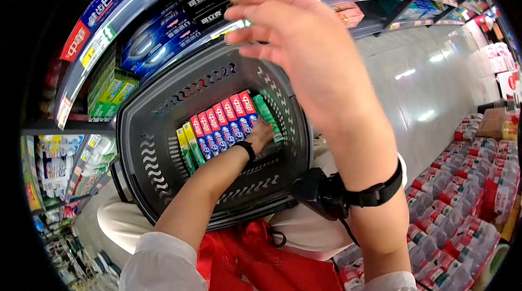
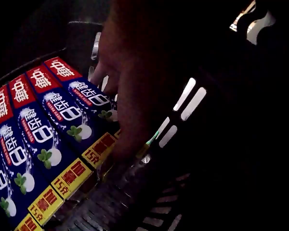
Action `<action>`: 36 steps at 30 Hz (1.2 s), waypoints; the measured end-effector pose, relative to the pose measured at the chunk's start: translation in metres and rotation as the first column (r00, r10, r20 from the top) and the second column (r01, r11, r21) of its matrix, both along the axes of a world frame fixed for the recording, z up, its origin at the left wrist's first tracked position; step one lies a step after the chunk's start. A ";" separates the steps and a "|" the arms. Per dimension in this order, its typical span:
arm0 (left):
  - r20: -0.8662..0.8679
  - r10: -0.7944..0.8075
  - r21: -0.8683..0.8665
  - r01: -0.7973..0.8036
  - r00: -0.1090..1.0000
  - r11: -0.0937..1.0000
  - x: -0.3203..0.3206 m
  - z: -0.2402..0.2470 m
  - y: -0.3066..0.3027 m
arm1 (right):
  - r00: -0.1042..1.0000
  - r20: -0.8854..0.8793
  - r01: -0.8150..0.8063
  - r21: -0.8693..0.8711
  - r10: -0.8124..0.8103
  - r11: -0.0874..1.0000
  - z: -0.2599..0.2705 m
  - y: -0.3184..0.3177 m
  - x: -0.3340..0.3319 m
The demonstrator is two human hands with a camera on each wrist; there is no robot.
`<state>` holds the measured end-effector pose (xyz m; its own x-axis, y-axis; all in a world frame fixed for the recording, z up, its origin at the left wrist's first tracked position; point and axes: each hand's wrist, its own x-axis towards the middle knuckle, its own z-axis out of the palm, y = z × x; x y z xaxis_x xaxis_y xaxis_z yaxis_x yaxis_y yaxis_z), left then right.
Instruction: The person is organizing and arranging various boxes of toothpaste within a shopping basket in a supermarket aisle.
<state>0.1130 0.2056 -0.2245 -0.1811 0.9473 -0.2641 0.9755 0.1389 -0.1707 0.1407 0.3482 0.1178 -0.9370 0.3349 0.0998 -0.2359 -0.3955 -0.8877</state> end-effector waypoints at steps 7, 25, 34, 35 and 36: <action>0.076 -0.293 0.312 0.256 0.953 0.915 -0.027 -0.043 0.013 | 0.998 -0.035 0.041 -0.044 -0.043 0.998 -0.003 0.009 -0.004; 0.975 -0.182 -0.080 -0.970 -0.123 0.228 -0.049 0.266 -0.158 | 0.926 0.323 -0.329 0.436 0.196 0.837 -0.044 -0.064 -0.028; 0.881 -0.419 -0.175 -0.975 -0.219 0.140 -0.049 0.270 -0.216 | 0.791 0.407 -0.612 0.501 0.457 0.612 -0.100 -0.138 -0.025; 0.869 -0.442 -0.161 -0.971 -0.224 0.175 -0.047 0.266 -0.216 | 0.728 0.477 -0.665 0.315 0.492 0.677 -0.090 -0.141 -0.020; 0.872 -0.420 -0.160 -0.958 -0.251 0.239 -0.044 0.263 -0.215 | 0.731 0.405 -0.639 0.127 0.549 0.758 -0.092 -0.148 -0.016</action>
